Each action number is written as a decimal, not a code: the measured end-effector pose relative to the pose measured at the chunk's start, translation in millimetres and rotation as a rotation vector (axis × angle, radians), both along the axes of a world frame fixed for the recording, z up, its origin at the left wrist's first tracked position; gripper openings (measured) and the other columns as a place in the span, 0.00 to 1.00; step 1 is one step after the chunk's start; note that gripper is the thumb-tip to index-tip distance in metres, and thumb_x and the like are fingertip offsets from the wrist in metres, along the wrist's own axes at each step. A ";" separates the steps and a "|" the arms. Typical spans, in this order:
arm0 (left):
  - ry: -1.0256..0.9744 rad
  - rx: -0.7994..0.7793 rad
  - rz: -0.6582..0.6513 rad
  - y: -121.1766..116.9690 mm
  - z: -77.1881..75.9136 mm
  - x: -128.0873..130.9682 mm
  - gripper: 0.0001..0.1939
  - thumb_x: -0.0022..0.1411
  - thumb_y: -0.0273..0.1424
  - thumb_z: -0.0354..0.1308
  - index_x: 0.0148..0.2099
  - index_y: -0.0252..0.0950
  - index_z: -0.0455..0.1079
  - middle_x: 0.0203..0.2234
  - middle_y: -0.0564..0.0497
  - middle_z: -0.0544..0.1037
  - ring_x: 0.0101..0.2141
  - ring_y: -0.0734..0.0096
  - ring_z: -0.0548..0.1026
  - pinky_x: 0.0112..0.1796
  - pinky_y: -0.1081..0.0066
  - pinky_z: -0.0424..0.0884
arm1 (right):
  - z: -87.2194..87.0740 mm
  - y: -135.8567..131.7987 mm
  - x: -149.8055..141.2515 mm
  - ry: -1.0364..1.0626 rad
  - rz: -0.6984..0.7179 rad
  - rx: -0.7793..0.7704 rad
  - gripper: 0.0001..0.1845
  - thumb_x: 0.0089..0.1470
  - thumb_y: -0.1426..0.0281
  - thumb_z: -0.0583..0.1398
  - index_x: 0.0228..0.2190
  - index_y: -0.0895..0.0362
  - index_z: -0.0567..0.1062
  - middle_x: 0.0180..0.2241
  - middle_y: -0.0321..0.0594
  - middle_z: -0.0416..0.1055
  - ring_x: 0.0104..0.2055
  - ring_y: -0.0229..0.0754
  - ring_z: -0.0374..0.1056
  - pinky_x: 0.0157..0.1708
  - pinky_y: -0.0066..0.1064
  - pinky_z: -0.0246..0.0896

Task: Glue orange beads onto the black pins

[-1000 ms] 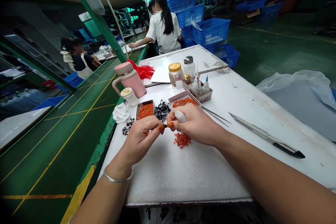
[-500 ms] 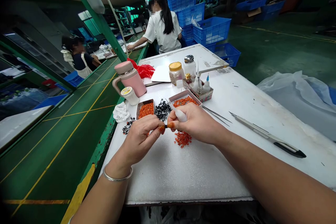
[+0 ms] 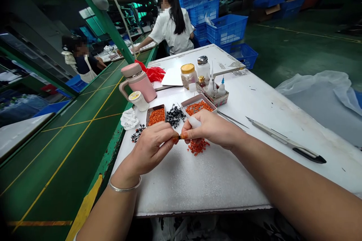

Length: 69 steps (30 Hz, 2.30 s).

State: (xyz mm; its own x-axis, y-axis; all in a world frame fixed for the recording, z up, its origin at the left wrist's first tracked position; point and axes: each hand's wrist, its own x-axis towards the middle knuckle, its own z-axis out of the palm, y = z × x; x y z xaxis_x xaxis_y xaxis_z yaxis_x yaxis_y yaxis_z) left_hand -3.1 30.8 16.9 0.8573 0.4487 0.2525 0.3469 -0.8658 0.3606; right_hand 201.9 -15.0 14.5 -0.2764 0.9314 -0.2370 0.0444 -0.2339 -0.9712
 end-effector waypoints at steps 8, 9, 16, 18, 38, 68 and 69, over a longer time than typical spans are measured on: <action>-0.143 -0.145 0.033 1.3 -2.9 4.5 0.13 0.67 0.33 0.46 0.33 0.35 0.67 0.27 0.55 0.69 0.31 0.82 0.64 0.36 0.75 0.57 | -3.3 0.4 -0.9 0.097 -0.019 0.048 0.17 0.42 0.62 0.68 0.24 0.63 0.72 0.23 0.39 0.67 0.25 0.34 0.59 0.25 0.28 0.50; -0.154 -0.166 0.036 1.1 -2.8 4.4 0.12 0.67 0.32 0.46 0.33 0.35 0.67 0.27 0.55 0.70 0.32 0.82 0.64 0.36 0.75 0.58 | -3.0 0.0 -0.5 0.100 -0.019 0.057 0.17 0.43 0.62 0.68 0.24 0.63 0.72 0.23 0.39 0.68 0.25 0.34 0.59 0.26 0.28 0.50; -0.198 -0.225 0.036 3.1 -3.2 4.4 0.13 0.67 0.32 0.46 0.33 0.35 0.68 0.27 0.54 0.71 0.32 0.82 0.65 0.37 0.76 0.59 | 3.5 -2.1 1.1 0.089 -0.017 0.096 0.14 0.45 0.65 0.68 0.25 0.64 0.74 0.23 0.38 0.67 0.25 0.33 0.58 0.26 0.27 0.50; -0.196 -0.221 0.036 3.0 -3.4 4.4 0.13 0.67 0.33 0.46 0.33 0.34 0.68 0.27 0.54 0.71 0.32 0.81 0.65 0.37 0.75 0.59 | 5.3 -2.4 0.4 0.078 -0.027 0.097 0.13 0.45 0.66 0.68 0.25 0.64 0.75 0.23 0.38 0.67 0.25 0.32 0.57 0.26 0.27 0.49; -0.328 -0.239 0.107 -2.5 -5.2 9.6 0.13 0.66 0.32 0.48 0.32 0.33 0.69 0.26 0.53 0.70 0.30 0.82 0.65 0.35 0.75 0.59 | -1.1 -3.4 -6.1 0.127 -0.138 0.128 0.11 0.45 0.67 0.67 0.25 0.62 0.74 0.24 0.37 0.69 0.26 0.33 0.60 0.27 0.26 0.52; -0.477 -0.455 0.196 -4.4 -9.7 13.4 0.15 0.65 0.36 0.50 0.30 0.33 0.69 0.26 0.52 0.71 0.30 0.80 0.68 0.35 0.76 0.62 | -7.6 -7.6 -18.8 0.148 -0.302 0.209 0.14 0.48 0.62 0.66 0.29 0.62 0.74 0.27 0.39 0.70 0.26 0.33 0.60 0.25 0.25 0.56; -0.478 -0.456 0.196 -4.4 -9.9 13.3 0.15 0.65 0.36 0.50 0.30 0.33 0.69 0.26 0.52 0.71 0.30 0.80 0.68 0.35 0.76 0.62 | -7.4 -7.9 -18.8 0.144 -0.304 0.213 0.14 0.48 0.62 0.66 0.29 0.62 0.75 0.27 0.39 0.70 0.25 0.33 0.60 0.25 0.25 0.56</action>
